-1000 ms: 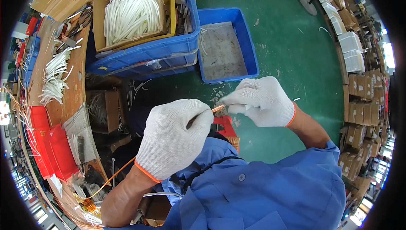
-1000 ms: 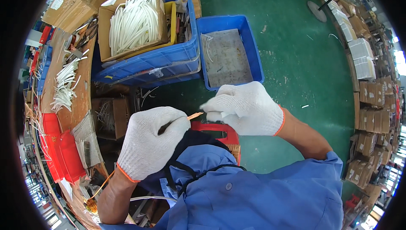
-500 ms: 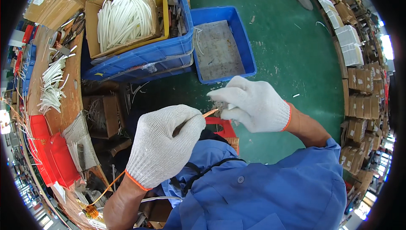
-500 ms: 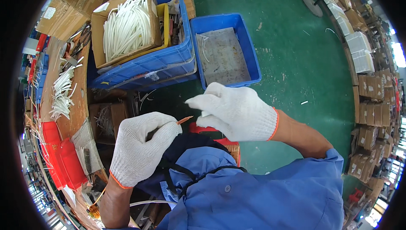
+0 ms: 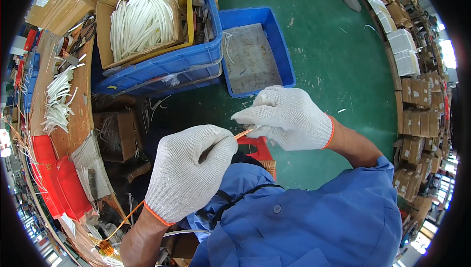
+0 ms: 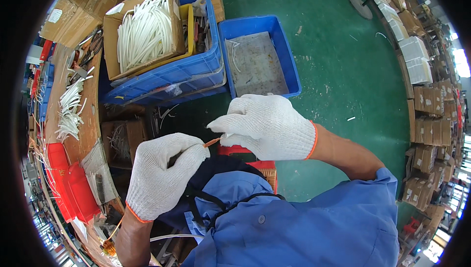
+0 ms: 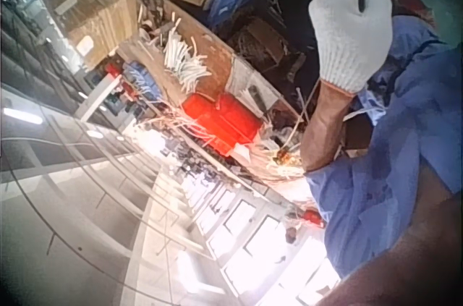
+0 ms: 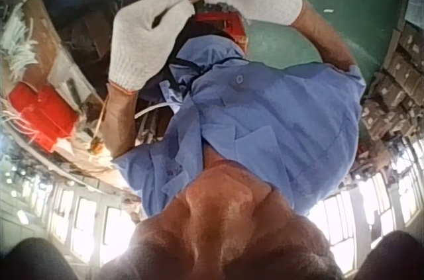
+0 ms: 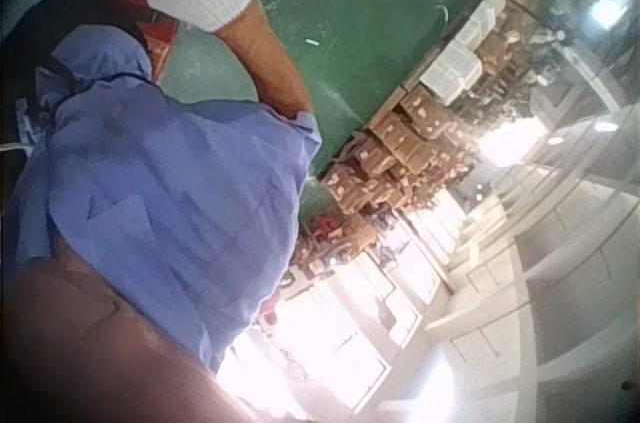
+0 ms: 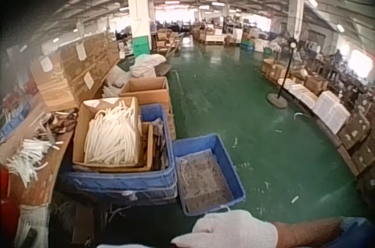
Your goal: The recorder winds copper wire and insulating tape around a magnetic transformer core on a fabrication workbench.
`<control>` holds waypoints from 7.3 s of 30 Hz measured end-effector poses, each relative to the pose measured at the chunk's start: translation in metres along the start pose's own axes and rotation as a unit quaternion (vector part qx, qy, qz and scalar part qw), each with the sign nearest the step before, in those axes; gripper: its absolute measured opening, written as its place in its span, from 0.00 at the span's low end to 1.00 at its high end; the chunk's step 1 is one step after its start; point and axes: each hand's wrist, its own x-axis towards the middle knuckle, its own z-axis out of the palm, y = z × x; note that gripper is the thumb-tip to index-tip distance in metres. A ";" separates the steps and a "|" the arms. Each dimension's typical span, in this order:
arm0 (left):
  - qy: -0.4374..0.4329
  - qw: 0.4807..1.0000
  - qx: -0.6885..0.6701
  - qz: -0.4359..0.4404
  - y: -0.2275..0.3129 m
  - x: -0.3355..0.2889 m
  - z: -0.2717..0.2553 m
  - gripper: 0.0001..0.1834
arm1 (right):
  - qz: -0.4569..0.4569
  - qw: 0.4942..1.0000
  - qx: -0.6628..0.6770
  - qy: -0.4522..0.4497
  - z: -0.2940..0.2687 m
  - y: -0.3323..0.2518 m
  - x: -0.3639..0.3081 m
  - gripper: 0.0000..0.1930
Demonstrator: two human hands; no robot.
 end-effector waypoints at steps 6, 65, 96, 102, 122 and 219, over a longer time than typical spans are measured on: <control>-0.009 1.000 0.000 0.001 -0.003 0.004 0.001 0.07 | -0.011 1.000 -0.026 -0.003 0.000 -0.001 0.003 0.20; -0.003 0.987 0.141 -0.083 -0.041 -0.083 -0.010 0.07 | -0.039 0.950 0.169 -0.261 0.086 -0.035 0.032 0.07; 0.041 0.882 0.436 -0.171 -0.078 -0.245 -0.098 0.15 | -0.138 0.947 0.177 -0.231 0.170 -0.146 0.124 0.11; 0.115 0.869 0.446 -0.182 -0.076 -0.248 -0.077 0.14 | -0.026 0.941 0.209 -0.266 0.107 -0.006 0.068 0.14; 0.609 0.576 -0.545 -0.026 -0.074 -0.236 -0.009 0.24 | -0.093 0.778 0.141 -0.605 0.086 -0.036 0.012 0.08; 0.496 0.815 0.216 -0.209 -0.173 -0.420 -0.078 0.50 | -0.288 0.894 0.334 -0.074 0.269 -0.382 0.218 0.14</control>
